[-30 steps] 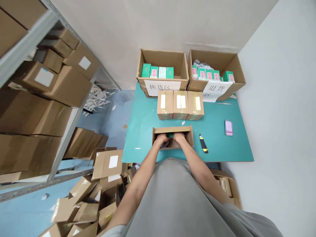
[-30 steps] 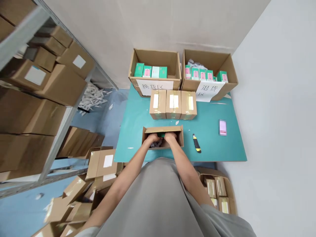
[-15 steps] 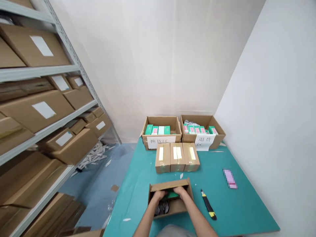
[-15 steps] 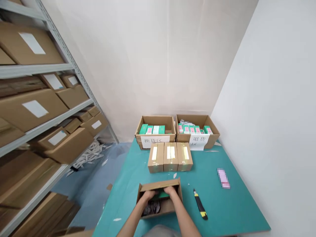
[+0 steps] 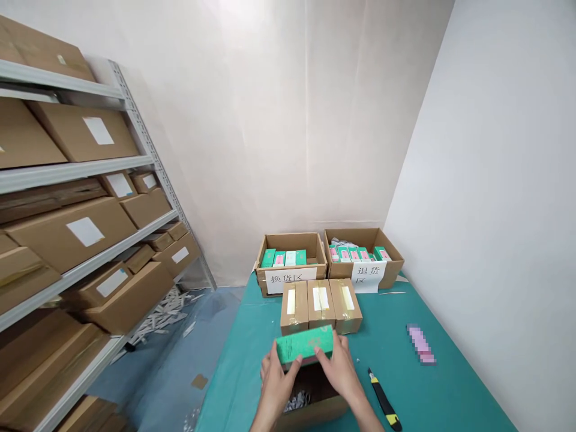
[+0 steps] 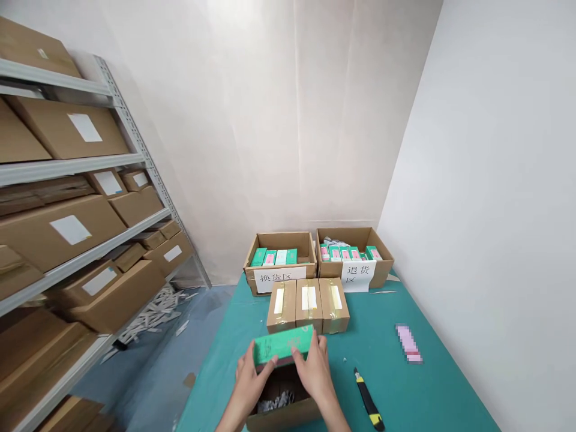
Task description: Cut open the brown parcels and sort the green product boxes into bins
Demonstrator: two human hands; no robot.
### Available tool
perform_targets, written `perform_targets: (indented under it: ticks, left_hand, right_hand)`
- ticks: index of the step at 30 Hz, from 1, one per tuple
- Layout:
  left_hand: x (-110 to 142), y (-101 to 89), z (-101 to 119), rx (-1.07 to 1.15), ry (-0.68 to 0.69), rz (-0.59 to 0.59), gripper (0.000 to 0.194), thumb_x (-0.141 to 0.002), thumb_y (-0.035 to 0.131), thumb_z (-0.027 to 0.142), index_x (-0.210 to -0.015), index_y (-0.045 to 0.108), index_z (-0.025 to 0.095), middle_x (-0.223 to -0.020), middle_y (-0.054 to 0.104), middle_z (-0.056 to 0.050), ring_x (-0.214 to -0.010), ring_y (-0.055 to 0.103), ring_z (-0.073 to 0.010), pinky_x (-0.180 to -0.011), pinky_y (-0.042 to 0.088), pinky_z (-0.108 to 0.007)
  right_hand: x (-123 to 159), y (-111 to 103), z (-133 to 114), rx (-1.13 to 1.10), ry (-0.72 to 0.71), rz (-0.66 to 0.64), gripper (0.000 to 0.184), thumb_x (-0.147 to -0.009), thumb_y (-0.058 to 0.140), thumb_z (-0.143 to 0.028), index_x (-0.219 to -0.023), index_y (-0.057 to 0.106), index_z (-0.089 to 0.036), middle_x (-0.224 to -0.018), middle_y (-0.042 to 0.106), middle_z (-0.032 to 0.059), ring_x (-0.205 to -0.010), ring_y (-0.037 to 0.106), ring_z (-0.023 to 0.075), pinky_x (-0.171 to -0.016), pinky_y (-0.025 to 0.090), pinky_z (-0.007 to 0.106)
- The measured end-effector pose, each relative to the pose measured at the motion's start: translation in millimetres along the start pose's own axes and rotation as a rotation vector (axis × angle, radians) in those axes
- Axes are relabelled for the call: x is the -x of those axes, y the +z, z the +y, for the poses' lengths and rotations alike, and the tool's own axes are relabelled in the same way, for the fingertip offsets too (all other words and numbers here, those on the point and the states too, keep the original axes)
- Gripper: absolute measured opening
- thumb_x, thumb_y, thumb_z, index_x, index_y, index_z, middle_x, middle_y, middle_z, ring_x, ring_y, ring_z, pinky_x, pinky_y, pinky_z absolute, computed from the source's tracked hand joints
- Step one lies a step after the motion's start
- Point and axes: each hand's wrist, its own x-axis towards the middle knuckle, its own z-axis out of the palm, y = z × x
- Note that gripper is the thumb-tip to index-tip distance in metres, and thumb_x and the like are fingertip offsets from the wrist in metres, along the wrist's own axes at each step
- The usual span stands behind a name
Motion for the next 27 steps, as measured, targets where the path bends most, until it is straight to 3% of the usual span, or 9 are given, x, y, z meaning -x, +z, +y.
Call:
perform_targets:
  ticks: [3, 6, 8, 11, 14, 19, 23, 27]
  left_hand:
    - [5.7, -27.1, 57.7, 0.203, 0.199, 0.189, 0.107, -0.095, 0.061, 0.069, -0.176, 0.032, 0.007, -0.171, 0.048, -0.031, -0.17, 0.041, -0.0446, -0.139, 0.037, -0.061]
    - [8.9, -51.8, 122.1, 0.404, 0.323, 0.297, 0.104, -0.096, 0.069, 0.07, -0.177, 0.035, 0.014, -0.17, 0.044, -0.027, -0.168, 0.044, -0.0435, -0.137, 0.043, -0.062]
    - [12.0, -62.7, 157.2, 0.535, 0.387, 0.366, 0.103, -0.096, 0.075, 0.068, -0.177, 0.038, 0.016, -0.163, 0.049, -0.024, -0.165, 0.049, -0.0418, -0.133, 0.049, -0.059]
    - [20.7, -65.7, 190.5, 0.745, 0.437, 0.447, 0.088, -0.099, 0.077, 0.066, -0.17, 0.054, 0.019, -0.157, 0.054, -0.019, -0.161, 0.054, -0.036, -0.129, 0.053, -0.045]
    - [32.8, -54.5, 204.1, 1.048, 0.392, 0.409, 0.06, -0.109, 0.068, 0.064, -0.154, 0.07, 0.024, -0.161, 0.058, -0.015, -0.158, 0.06, -0.0298, -0.123, 0.057, -0.033]
    - [46.8, -30.1, 204.9, 1.369, 0.214, 0.21, 0.032, -0.112, 0.072, 0.043, -0.14, 0.072, 0.026, -0.162, 0.067, -0.012, -0.157, 0.062, -0.0264, -0.117, 0.063, -0.034]
    - [48.1, -22.7, 198.4, 1.464, 0.103, 0.055, 0.021, -0.109, 0.076, 0.028, -0.129, 0.072, 0.023, -0.155, 0.072, -0.012, -0.146, 0.07, -0.0233, -0.116, 0.065, -0.034]
    - [47.0, -22.8, 192.6, 1.52, 0.016, -0.012, 0.025, -0.104, 0.076, 0.012, -0.128, 0.075, 0.02, -0.143, 0.079, -0.012, -0.128, 0.079, -0.0187, -0.111, 0.066, -0.03]
  right_hand:
    - [-14.8, -33.0, -52.6, -0.187, -0.078, 0.087, 0.084, -0.104, 0.059, -0.07, -0.172, 0.056, -0.02, -0.161, 0.061, 0.0236, -0.141, 0.073, 0.0413, -0.111, 0.065, 0.048]
    - [-37.3, -69.7, -112.7, -0.355, -0.231, 0.254, 0.087, -0.106, 0.056, -0.076, -0.171, 0.053, -0.018, -0.163, 0.055, 0.0257, -0.135, 0.073, 0.0379, -0.106, 0.067, 0.049]
    - [-51.7, -91.4, -148.3, -0.432, -0.307, 0.369, 0.087, -0.102, 0.062, -0.079, -0.164, 0.057, -0.018, -0.155, 0.058, 0.0241, -0.137, 0.069, 0.0372, -0.104, 0.068, 0.048]
    - [-69.3, -116.7, -186.0, -0.532, -0.38, 0.51, 0.077, -0.098, 0.073, -0.078, -0.148, 0.063, -0.021, -0.147, 0.06, 0.0211, -0.142, 0.062, 0.0373, -0.116, 0.06, 0.055]
    - [-82.8, -134.7, -204.2, -0.622, -0.436, 0.585, 0.067, -0.093, 0.081, -0.075, -0.133, 0.062, -0.024, -0.139, 0.062, 0.0183, -0.137, 0.059, 0.0362, -0.124, 0.051, 0.058]
    - [-91.7, -155.8, -210.8, -0.632, -0.617, 0.56, 0.047, -0.092, 0.081, -0.055, -0.124, 0.062, -0.027, -0.133, 0.064, 0.012, -0.127, 0.063, 0.0311, -0.119, 0.055, 0.051]
    - [-87.5, -167.1, -209.6, -0.579, -0.752, 0.477, 0.036, -0.093, 0.076, -0.044, -0.123, 0.065, -0.028, -0.132, 0.065, 0.0102, -0.125, 0.066, 0.0292, -0.111, 0.06, 0.046]
    - [-89.4, -175.4, -206.4, -0.565, -0.856, 0.38, 0.03, -0.094, 0.071, -0.039, -0.121, 0.067, -0.029, -0.132, 0.065, 0.0093, -0.132, 0.067, 0.0304, -0.114, 0.059, 0.047]
